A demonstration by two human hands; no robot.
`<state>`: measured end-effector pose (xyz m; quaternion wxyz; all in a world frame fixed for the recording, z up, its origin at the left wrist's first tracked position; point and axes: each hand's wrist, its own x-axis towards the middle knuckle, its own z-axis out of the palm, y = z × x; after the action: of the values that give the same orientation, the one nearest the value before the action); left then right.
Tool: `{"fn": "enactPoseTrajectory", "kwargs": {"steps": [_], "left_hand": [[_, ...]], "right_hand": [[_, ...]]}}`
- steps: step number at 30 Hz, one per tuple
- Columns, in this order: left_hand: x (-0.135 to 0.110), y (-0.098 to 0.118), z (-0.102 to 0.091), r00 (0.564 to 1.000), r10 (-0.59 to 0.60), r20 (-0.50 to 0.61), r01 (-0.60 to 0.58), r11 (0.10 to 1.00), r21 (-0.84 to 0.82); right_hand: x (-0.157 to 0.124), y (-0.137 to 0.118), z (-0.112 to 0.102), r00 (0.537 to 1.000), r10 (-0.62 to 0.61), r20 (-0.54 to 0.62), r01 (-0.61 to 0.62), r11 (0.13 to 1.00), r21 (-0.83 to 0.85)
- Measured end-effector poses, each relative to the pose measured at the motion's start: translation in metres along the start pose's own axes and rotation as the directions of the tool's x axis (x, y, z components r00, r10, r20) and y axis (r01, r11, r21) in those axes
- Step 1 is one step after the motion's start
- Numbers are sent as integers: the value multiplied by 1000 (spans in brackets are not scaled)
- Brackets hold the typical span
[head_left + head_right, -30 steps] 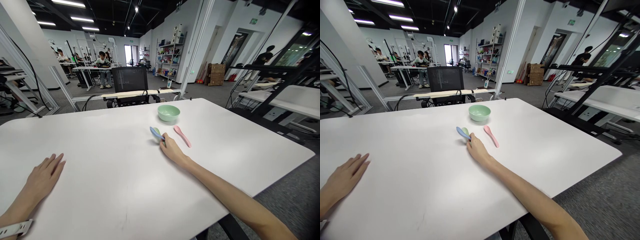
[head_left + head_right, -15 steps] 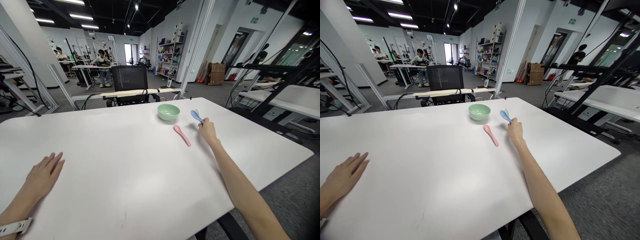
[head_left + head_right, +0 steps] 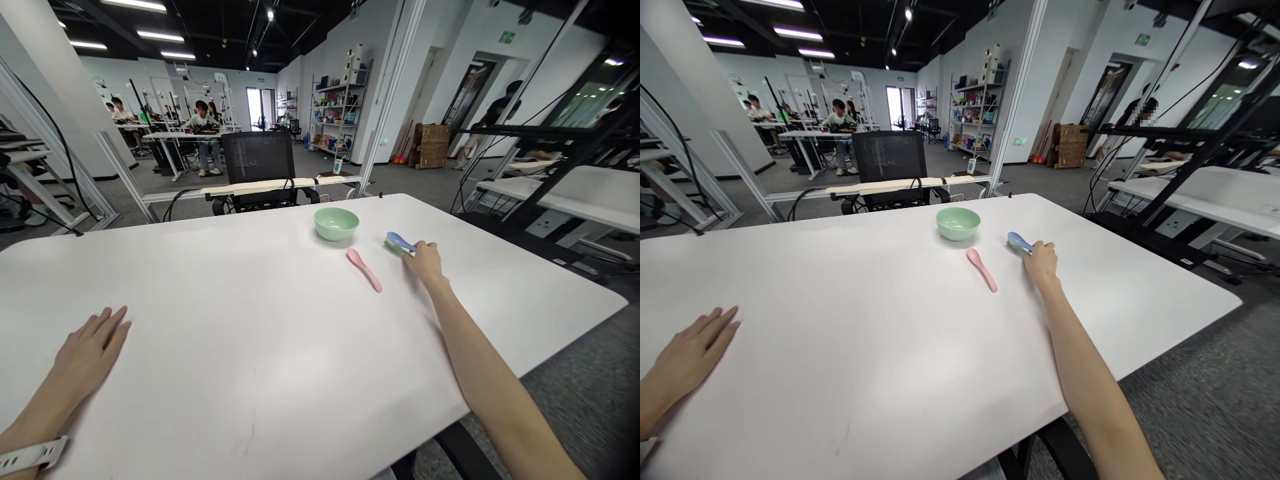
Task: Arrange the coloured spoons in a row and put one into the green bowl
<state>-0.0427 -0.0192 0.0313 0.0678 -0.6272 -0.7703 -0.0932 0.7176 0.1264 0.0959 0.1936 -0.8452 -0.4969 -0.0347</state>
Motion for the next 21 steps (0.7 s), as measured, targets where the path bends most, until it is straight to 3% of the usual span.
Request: {"fn": "enactPoseTrajectory", "kwargs": {"steps": [4, 7, 9, 11, 13, 17, 21], "left_hand": [[-3, 9, -7, 999, -40, 2, 40, 996, -84], [-4, 12, -10, 999, -51, 6, 52, 993, -105], [-5, 12, -11, 998, -61, 1, 61, 992, -110], [-5, 12, -11, 998, -65, 8, 66, 992, -110], [-5, 12, -13, 998, -62, 34, 65, 992, -104], [-5, 16, -18, 996, -61, 64, 67, 993, -98], [-5, 19, -20, 995, -70, 71, 76, 993, -93]], "right_hand": [[-4, -15, -10, 992, -38, -121, 65, 972, 228], [-27, -48, -20, 977, -154, -144, 198, 908, 370], [-57, -76, -24, 949, -307, -68, 307, 855, 419], [-95, -102, -25, 887, -458, 59, 384, 803, 456], [-133, -123, -24, 838, -524, 149, 412, 788, 458], [-180, -147, -21, 794, -518, 318, 425, 847, 320], [-183, -150, -23, 799, -462, 385, 409, 887, 216]]}}
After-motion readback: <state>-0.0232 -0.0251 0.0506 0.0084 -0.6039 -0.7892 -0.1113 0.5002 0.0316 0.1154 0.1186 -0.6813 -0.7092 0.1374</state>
